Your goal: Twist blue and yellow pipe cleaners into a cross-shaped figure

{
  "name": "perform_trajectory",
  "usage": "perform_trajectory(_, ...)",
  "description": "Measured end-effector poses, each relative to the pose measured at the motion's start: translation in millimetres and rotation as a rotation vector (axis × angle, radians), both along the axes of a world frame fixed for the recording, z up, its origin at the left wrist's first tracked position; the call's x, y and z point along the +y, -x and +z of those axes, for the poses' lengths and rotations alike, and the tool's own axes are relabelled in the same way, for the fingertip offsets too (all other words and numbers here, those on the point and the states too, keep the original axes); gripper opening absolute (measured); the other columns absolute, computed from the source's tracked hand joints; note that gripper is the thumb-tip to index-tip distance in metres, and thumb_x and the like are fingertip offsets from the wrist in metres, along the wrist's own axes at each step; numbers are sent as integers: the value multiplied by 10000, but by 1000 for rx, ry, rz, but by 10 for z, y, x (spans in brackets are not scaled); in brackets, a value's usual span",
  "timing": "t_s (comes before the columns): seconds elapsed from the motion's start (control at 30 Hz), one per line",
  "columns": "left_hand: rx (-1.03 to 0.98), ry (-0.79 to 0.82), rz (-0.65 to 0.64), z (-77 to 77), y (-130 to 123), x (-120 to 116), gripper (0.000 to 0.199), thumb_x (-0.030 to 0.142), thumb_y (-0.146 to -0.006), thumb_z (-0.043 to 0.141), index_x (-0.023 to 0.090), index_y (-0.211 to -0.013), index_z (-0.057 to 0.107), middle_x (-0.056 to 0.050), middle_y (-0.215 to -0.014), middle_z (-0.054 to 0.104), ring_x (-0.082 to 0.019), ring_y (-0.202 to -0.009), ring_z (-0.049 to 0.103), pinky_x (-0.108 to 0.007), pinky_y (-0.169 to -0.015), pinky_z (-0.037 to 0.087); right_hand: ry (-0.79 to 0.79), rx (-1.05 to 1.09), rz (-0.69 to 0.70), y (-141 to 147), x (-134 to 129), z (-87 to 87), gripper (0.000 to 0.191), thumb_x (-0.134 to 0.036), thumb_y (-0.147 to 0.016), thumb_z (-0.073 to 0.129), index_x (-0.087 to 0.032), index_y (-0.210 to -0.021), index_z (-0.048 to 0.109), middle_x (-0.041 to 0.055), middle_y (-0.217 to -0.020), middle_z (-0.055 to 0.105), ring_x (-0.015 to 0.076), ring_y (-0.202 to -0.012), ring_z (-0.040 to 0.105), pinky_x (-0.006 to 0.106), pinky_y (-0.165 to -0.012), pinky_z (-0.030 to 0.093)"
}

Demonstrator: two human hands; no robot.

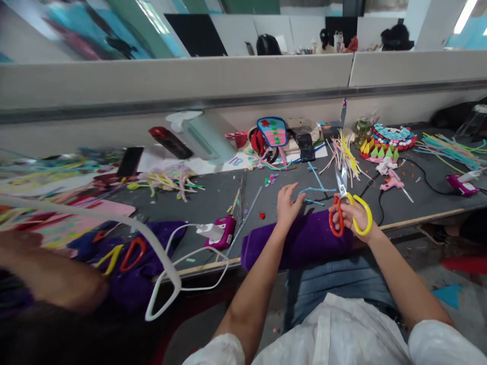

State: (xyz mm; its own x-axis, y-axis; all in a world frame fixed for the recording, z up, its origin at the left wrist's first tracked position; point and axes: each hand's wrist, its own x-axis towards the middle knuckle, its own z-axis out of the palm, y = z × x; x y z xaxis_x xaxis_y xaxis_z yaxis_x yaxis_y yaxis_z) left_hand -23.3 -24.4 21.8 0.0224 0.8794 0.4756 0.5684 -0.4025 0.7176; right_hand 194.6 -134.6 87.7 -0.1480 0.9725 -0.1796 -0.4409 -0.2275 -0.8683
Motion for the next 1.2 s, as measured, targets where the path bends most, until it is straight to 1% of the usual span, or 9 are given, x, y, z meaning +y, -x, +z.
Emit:
perform_trajectory(0.13, -53, 129, -118, -140, -29, 169, 381, 373, -814, 619, 205, -1156, 614, -93, -1083, 650, -216, -1025, 600, -337, -914, 438, 166, -135, 118, -78, -146, -13, 443, -561, -840, 508, -229, -1133, 524, 20, -761, 660, 111, -456, 542, 217, -365, 454)
perform_trajectory(0.27, -148, 183, -93, -224, -32, 204, 352, 386, -806, 621, 201, -1105, 636, -88, -1026, 680, -203, -946, 632, -323, -878, 456, 252, -232, 156, -53, -228, -98, 471, -600, -849, 478, -224, -1129, 527, 28, -761, 656, 106, -442, 544, 217, -364, 468)
perform_trajectory(0.43, -196, 189, -99, -213, 32, 152, 294, 389, -810, 608, 192, -1026, 642, -76, -971, 688, -183, -893, 636, -301, -848, 462, 333, -258, 220, 58, -193, -91, 520, -633, -818, 512, -225, -1140, 537, 46, -822, 678, 105, -478, 570, 236, -429, 516)
perform_trajectory(0.53, -202, 175, -105, -186, 51, 124, 218, 370, -830, 580, 197, -940, 653, -65, -927, 689, -176, -856, 633, -297, -831, 461, 372, -278, 270, 101, -124, -56, 542, -658, -794, 527, -221, -1114, 547, 56, -817, 690, 107, -463, 570, 225, -399, 498)
perform_trajectory(0.63, -204, 170, -106, -154, 43, 115, 185, 356, -843, 560, 203, -875, 660, -52, -875, 685, -172, -826, 625, -289, -817, 456, 393, -344, 303, 131, -26, -58, 524, -669, -800, 505, -217, -1056, 578, 34, -713, 682, 98, -410, 542, 195, -352, 452)
perform_trajectory(0.73, -221, 168, -115, -126, 27, 108, 183, 353, -841, 563, 201, -850, 663, -45, -856, 679, -167, -813, 616, -274, -804, 451, 382, -411, 328, 172, 116, -80, 526, -687, -797, 489, -200, -943, 622, 4, -575, 629, 89, -373, 508, 182, -338, 430)
perform_trajectory(0.87, -259, 169, -126, -110, 26, 79, 193, 351, -847, 554, 190, -805, 652, -35, -791, 662, -153, -752, 597, -253, -751, 444, 382, -518, 359, 241, 354, -52, 606, -743, -776, 442, -168, -797, 635, 16, -510, 586, 104, -372, 508, 197, -320, 421)
perform_trajectory(1.03, -287, 190, -174, -112, 41, 36, 212, 346, -865, 532, 179, -787, 636, -18, -710, 625, -135, -678, 572, -237, -681, 431, 357, -566, 387, 310, 590, 39, 587, -715, -812, 420, -155, -827, 598, 11, -545, 599, 91, -411, 538, 182, -384, 476)
perform_trajectory(1.2, -297, 152, -211, -113, 43, 17, 179, 308, -868, 535, 179, -807, 644, -25, -726, 631, -141, -691, 582, -246, -683, 433, 344, -575, 421, 340, 699, 40, 567, -699, -837, 388, -165, -834, 581, 2, -532, 577, 93, -427, 538, 183, -406, 492)
